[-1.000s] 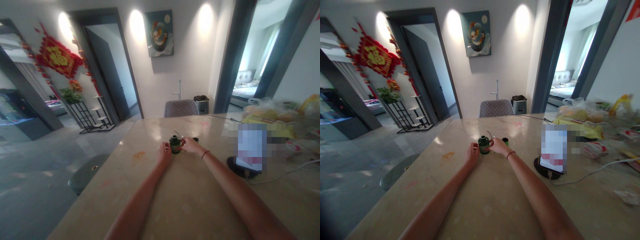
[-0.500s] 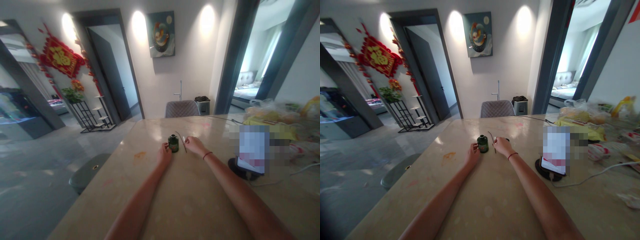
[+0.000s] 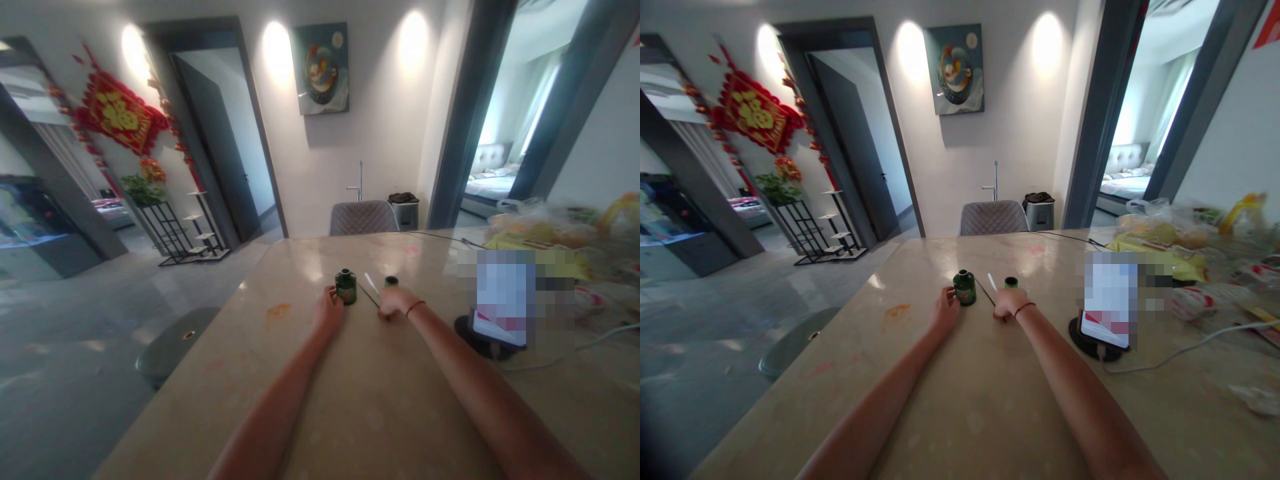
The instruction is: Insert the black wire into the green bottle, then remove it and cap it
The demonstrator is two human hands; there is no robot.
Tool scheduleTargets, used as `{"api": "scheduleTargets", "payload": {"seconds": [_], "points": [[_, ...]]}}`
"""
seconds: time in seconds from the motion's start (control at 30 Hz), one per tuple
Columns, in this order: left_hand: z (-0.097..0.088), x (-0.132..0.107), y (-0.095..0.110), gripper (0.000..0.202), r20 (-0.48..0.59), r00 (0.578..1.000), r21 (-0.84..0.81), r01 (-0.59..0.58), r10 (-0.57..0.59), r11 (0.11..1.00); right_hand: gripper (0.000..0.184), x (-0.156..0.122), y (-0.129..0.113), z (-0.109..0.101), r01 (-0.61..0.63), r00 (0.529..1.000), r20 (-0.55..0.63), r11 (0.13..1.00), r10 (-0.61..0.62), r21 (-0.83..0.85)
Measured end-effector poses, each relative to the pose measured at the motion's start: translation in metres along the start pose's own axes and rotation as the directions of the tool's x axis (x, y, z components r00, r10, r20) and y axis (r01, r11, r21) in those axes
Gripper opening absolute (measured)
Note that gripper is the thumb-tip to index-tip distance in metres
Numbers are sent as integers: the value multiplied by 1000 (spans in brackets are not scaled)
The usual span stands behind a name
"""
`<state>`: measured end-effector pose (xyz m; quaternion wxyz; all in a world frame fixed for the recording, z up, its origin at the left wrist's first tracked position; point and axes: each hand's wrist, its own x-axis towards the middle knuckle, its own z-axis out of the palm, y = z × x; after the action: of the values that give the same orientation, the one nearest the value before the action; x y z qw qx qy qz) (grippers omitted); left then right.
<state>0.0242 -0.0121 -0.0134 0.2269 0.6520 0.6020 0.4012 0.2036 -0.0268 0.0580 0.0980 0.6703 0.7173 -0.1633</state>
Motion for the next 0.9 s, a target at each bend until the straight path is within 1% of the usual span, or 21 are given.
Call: {"api": "scheduleTargets", "payload": {"seconds": [0.03,0.07,0.1,0.13,0.2,0.23,0.27,0.37,0.53,0.67,0.73,0.83,0.9], "points": [[0,0,0,30,2,1000,4,-6,5,1000,32,-2,-1,-2,26,998,53,1000,-25,-10],[0,0,0,30,2,1000,10,-13,13,1000,30,-4,-3,-3,44,997,66,999,-43,-12],[0,0,0,30,0,1000,17,-18,18,1000,32,-5,-5,-3,49,998,33,999,-49,-8],[0,-1,0,30,-3,1000,24,-25,25,999,35,-5,-9,-2,44,998,-35,999,-44,-2],[0,-1,1,29,-6,999,36,-34,34,999,40,-4,-16,2,22,983,-184,1000,-18,21],[-1,-1,1,29,-7,999,41,-35,35,999,39,-3,-19,5,11,974,-228,999,-2,36],[-1,-2,2,29,-9,999,45,-30,31,999,38,-2,-22,7,0,970,-244,999,11,47],[-1,-2,3,29,-8,1000,40,-15,15,999,35,1,-23,13,-12,973,-231,998,25,57],[-1,-1,3,29,-2,1000,25,-10,10,1000,36,7,-12,14,31,981,-192,997,-16,73],[-2,-2,4,30,5,1000,15,-1,1,1000,35,13,-7,13,64,971,-236,990,-34,123],[-2,-2,4,30,6,1000,8,0,0,1000,34,15,-5,13,74,971,-237,989,-41,130],[-1,-1,4,30,6,1000,19,4,-5,1000,26,13,-2,12,86,983,-171,987,-61,139],[-1,-1,3,29,8,1000,32,2,-2,999,19,11,0,11,82,995,-72,982,-71,170]]}}
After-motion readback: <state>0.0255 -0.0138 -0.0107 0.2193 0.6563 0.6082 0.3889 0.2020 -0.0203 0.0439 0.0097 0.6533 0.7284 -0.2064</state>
